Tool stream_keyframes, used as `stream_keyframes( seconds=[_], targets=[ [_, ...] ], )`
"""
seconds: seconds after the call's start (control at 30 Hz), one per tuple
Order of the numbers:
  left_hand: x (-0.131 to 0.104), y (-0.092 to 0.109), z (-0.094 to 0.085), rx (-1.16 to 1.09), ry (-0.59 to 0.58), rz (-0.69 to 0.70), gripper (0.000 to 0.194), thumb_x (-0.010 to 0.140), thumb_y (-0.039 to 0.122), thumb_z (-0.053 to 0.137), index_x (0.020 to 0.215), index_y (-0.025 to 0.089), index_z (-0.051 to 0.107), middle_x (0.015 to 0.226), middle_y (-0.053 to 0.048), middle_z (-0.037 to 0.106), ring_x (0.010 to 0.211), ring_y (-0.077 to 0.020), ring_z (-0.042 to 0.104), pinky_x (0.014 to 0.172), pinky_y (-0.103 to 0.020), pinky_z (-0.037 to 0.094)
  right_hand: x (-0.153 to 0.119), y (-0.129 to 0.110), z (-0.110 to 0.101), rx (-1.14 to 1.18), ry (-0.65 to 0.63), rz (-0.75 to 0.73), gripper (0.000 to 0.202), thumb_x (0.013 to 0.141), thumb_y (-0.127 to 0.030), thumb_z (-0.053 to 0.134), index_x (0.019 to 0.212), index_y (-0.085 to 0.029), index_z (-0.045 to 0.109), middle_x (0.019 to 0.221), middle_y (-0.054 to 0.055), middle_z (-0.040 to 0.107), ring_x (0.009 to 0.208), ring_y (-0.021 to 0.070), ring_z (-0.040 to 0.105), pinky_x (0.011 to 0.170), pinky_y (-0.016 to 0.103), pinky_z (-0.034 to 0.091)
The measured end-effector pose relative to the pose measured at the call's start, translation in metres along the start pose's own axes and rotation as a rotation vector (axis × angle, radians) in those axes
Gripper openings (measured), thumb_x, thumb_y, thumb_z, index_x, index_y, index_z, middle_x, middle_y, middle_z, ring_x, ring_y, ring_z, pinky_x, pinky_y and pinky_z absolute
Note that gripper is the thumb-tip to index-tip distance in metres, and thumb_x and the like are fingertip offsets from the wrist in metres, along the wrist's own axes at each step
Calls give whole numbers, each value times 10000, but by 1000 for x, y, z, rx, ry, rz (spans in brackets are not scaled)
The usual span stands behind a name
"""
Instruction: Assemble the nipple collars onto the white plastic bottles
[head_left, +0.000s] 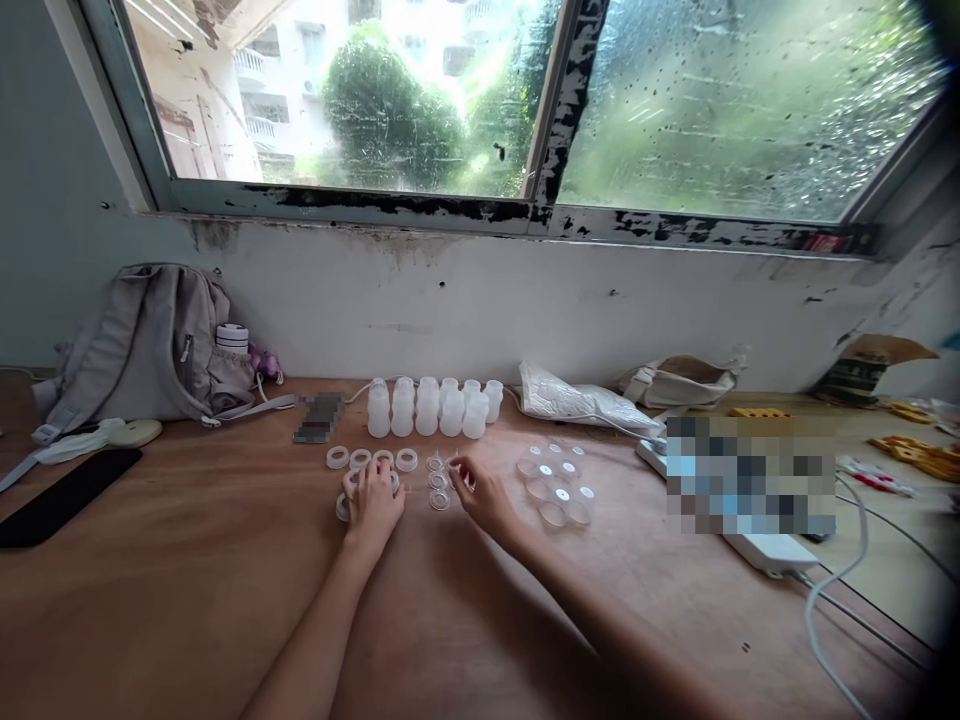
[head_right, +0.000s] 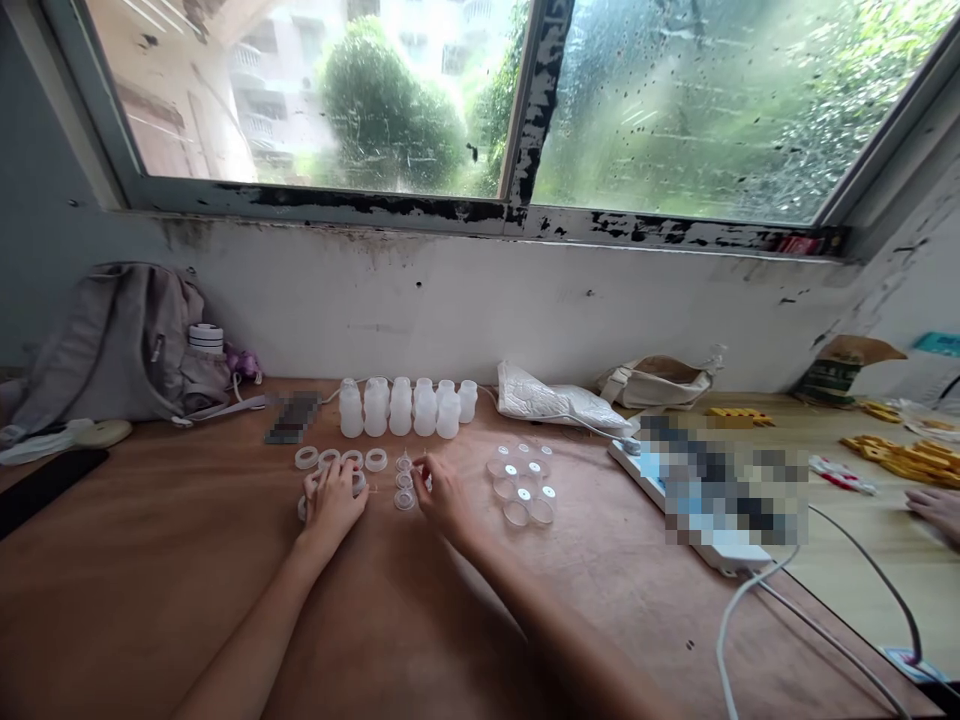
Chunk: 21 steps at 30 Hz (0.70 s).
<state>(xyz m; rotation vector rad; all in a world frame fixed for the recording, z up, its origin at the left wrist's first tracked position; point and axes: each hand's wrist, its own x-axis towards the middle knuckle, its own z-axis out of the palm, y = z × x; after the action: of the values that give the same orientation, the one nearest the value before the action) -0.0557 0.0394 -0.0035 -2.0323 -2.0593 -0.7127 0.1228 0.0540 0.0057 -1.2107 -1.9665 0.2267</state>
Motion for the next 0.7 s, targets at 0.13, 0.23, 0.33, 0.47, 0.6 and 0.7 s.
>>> stream_keyframes(
  seconds=[0.13, 0.23, 0.33, 0.47, 0.6, 0.7],
  targets=[
    [-6, 8, 0, -32, -16, 88, 128, 730, 222, 473, 835, 194, 541, 845, -64, 580, 818, -225, 532, 840, -454, 291, -31, 9, 16, -16, -93, 10, 208, 781, -246, 463, 971, -205, 537, 765, 47, 558, 699, 183, 524, 649, 313, 420],
    [-11, 14, 1, -51, -11, 143, 117, 751, 200, 446, 814, 198, 544, 855, -60, 575, 822, -219, 531, 829, -441, 316, -33, 10, 22, -10, -111, 0, 183, 769, -241, 481, 940, -214, 542, 803, 52, 560, 721, 184, 523, 679, 324, 422],
    [-13, 15, 5, -105, 1, 175, 105, 758, 200, 454, 817, 206, 541, 945, -63, 554, 899, -220, 517, 805, -393, 361, -30, 8, 21, 60, -91, 45, 107, 751, -251, 507, 847, -209, 528, 811, 50, 561, 708, 177, 528, 667, 321, 434],
    [-12, 17, 12, -286, 6, 193, 76, 773, 217, 464, 827, 200, 515, 950, -58, 561, 932, -210, 521, 792, -357, 405, -30, 7, 16, 264, -18, 160, 142, 749, -265, 504, 872, -203, 468, 780, 33, 563, 637, 151, 546, 609, 299, 458],
    [-14, 26, 14, -557, 30, 237, 72, 809, 225, 426, 839, 194, 484, 934, -58, 574, 975, -183, 527, 800, -312, 439, -30, 7, 13, 384, 80, 257, 189, 748, -250, 488, 926, -189, 476, 761, 25, 561, 587, 130, 542, 578, 279, 464],
    [-18, 33, 12, -638, 61, 279, 96, 818, 231, 417, 871, 203, 492, 1007, -63, 569, 1010, -179, 521, 822, -316, 445, -30, 8, 13, 406, 101, 267, 228, 744, -236, 478, 964, -188, 520, 773, 27, 573, 617, 131, 545, 603, 279, 467]
  ],
)
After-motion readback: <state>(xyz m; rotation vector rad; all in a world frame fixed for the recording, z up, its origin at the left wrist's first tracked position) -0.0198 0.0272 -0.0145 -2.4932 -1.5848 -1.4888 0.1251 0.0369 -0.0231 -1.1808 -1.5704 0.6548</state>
